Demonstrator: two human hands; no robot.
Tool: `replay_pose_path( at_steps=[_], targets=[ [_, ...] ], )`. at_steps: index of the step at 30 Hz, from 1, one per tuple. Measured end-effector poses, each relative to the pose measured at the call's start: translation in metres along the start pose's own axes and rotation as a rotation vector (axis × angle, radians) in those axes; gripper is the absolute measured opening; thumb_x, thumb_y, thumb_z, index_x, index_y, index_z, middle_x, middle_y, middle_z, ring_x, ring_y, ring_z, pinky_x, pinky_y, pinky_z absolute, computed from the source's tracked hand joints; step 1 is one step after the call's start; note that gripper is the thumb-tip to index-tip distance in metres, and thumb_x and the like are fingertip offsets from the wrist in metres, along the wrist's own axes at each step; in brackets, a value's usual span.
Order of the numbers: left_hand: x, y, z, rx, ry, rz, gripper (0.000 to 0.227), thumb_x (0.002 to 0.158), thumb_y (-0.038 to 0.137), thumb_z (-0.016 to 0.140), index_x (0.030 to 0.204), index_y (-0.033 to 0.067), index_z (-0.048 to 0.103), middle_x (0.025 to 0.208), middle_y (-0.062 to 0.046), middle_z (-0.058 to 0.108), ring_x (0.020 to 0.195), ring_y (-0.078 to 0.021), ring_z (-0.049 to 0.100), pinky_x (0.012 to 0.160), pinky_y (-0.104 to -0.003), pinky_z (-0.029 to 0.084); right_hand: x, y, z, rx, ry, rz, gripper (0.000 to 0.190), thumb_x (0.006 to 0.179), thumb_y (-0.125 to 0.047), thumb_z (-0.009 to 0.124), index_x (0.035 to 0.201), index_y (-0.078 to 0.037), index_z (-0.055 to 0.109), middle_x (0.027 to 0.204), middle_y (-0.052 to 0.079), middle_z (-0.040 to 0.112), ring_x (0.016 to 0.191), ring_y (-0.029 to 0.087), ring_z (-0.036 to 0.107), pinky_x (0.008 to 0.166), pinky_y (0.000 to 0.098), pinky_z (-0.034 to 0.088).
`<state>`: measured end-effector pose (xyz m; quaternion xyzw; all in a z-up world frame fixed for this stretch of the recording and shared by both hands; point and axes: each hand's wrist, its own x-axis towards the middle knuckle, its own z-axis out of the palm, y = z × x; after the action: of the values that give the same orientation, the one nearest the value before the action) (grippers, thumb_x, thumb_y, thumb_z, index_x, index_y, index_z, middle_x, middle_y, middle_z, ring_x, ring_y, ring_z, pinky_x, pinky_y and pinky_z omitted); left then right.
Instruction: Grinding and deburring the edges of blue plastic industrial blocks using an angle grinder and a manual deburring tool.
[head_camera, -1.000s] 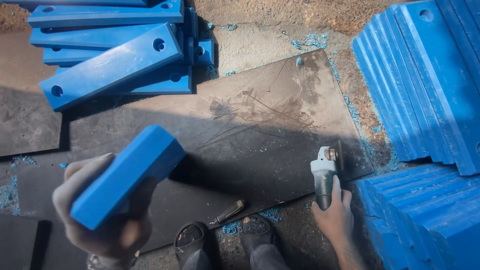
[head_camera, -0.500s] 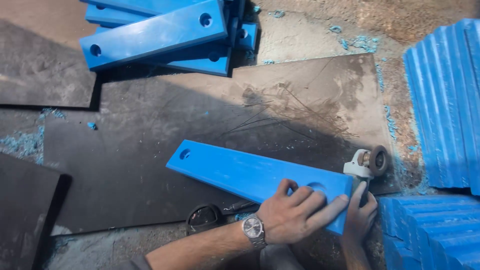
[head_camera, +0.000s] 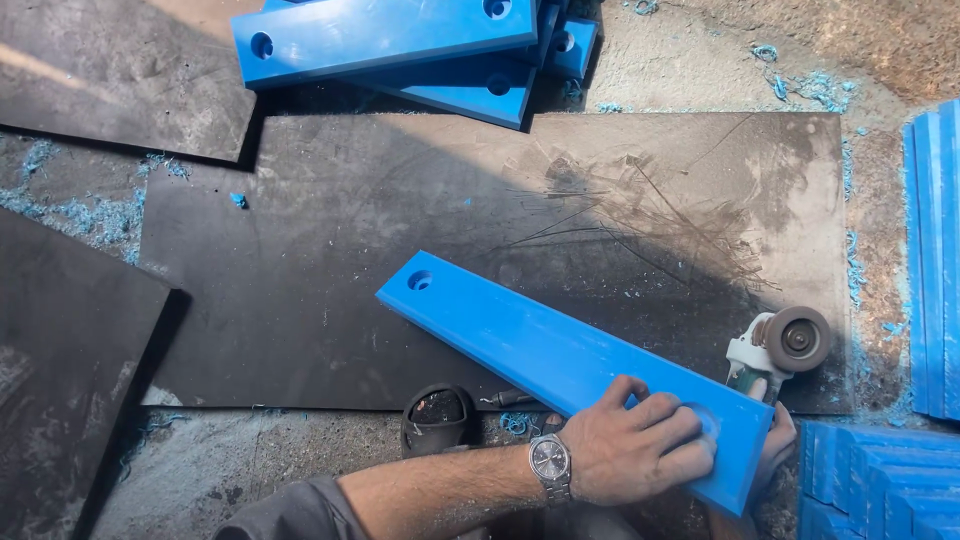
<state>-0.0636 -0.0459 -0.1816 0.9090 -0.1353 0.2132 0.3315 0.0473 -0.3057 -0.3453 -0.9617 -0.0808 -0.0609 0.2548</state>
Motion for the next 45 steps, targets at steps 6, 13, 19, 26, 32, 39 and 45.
replay_pose_path(
  at_steps=[6,13,19,26,32,39,45],
  targets=[
    [0.002,-0.002,-0.005,-0.059,-0.038,-0.001,0.025,0.100,0.027,0.059,0.124,0.0212,0.057,0.115,-0.003,0.057,0.114,-0.0199,0.058,0.093,-0.047,0.051,0.000,-0.032,-0.037,-0.033,-0.017,-0.105,0.053,0.100,-0.022,0.065,0.146,0.002,0.056,0.141,0.023,0.050,0.132,0.037,0.052,0.109,0.0508,0.049],
    [-0.015,-0.019,0.015,-0.101,-0.175,-0.031,0.045,0.102,0.024,0.055,0.147,0.0169,0.054,0.131,-0.004,0.064,0.120,-0.0242,0.063,0.101,-0.044,0.052,0.000,-0.054,-0.068,0.969,-0.569,0.972,0.049,0.098,-0.042,0.042,0.124,-0.003,0.058,0.099,0.011,0.069,0.087,0.023,0.068,0.067,0.0453,0.056],
    [-0.048,-0.077,-0.010,-0.087,-0.205,0.084,0.064,0.096,0.017,0.057,0.159,0.0219,0.043,0.145,-0.011,0.061,0.133,-0.0310,0.060,0.122,-0.053,0.044,-0.011,0.010,-0.027,1.070,-0.787,1.142,0.045,0.103,-0.041,0.053,0.117,0.001,0.062,0.080,0.013,0.060,0.066,0.021,0.062,0.054,0.0327,0.050],
    [-0.100,-0.117,-0.073,0.308,0.419,-0.710,0.044,0.089,0.017,0.076,0.131,0.0192,0.063,0.149,-0.016,0.053,0.140,-0.0367,0.050,0.118,-0.050,0.040,-0.036,-0.001,-0.027,0.937,-0.691,1.109,0.050,0.099,-0.028,0.061,0.138,0.002,0.055,0.118,0.017,0.065,0.103,0.024,0.064,0.083,0.0379,0.050],
    [-0.170,-0.145,-0.031,-0.258,0.892,-1.441,0.077,0.080,0.024,0.085,0.137,0.0000,0.040,0.138,-0.020,0.045,0.120,-0.0268,0.059,0.097,-0.039,0.055,-0.035,-0.030,-0.028,0.870,-0.645,1.202,0.066,0.095,-0.024,0.059,0.153,0.002,0.041,0.139,0.026,0.060,0.132,0.038,0.057,0.111,0.0588,0.043],
    [-0.175,-0.130,-0.018,-1.023,0.854,-1.664,0.049,0.085,0.024,0.081,0.121,-0.0035,0.062,0.096,-0.006,0.071,0.076,-0.0090,0.063,0.068,-0.021,0.051,-0.032,0.035,-0.001,0.686,-0.733,1.050,0.065,0.100,-0.036,0.058,0.150,0.004,0.048,0.132,0.026,0.065,0.121,0.036,0.062,0.105,0.0500,0.046],
    [-0.156,-0.156,-0.059,-1.294,0.881,-1.526,0.028,0.088,0.025,0.080,0.098,0.0052,0.063,0.071,0.007,0.052,0.055,-0.0010,0.043,0.048,-0.017,0.034,-0.013,0.012,0.028,0.629,-0.602,0.773,0.059,0.100,-0.035,0.059,0.147,0.001,0.055,0.123,0.020,0.069,0.108,0.028,0.066,0.101,0.0456,0.047]
  ],
)
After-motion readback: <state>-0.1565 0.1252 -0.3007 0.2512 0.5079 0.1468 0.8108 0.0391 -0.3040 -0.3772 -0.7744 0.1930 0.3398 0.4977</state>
